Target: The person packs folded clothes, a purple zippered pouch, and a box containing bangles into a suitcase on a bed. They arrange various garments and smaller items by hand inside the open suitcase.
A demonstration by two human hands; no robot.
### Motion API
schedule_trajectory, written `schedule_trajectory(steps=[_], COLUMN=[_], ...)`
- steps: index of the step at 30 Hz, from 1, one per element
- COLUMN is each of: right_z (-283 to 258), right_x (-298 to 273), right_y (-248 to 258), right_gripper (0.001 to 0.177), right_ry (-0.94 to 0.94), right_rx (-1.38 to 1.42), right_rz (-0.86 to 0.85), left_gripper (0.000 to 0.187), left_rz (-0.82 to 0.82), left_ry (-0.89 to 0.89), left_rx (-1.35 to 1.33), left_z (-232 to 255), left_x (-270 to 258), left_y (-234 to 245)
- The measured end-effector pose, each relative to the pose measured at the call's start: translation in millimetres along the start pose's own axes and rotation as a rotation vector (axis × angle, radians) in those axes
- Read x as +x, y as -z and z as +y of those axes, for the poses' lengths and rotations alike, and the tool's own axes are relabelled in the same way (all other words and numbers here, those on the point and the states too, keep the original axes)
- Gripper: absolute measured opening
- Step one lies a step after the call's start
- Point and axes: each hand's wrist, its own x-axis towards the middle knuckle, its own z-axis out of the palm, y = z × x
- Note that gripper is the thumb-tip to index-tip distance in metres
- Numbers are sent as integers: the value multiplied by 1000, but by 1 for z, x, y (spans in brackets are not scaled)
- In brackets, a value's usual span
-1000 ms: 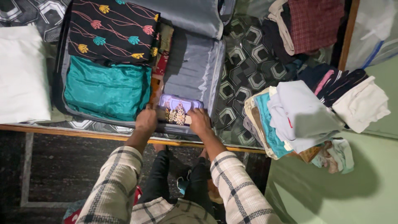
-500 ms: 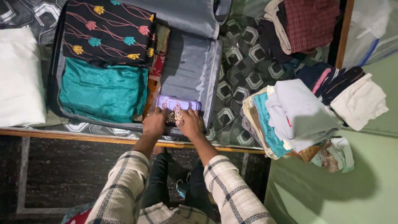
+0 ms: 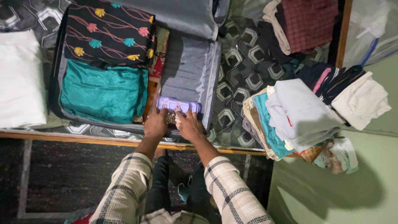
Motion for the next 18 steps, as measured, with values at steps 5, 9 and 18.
schedule_trajectory(steps=[5, 9, 18], right_z=[4, 8, 12], right_x=[2, 3, 6], right_y=[-7, -21, -23], right_gripper=[74, 75, 74], right_ry=[-25, -84, -129], right_rx=[13, 46, 90], right_rz=[3, 42, 39], left_gripper=[38, 26, 33], left_rz=[-51, -65, 142], left_ry=[-34, 37, -10], left_rx=[141, 112, 127], left_z=[-7, 3, 13], left_x=[3, 3, 7], left_y=[-8, -1, -3])
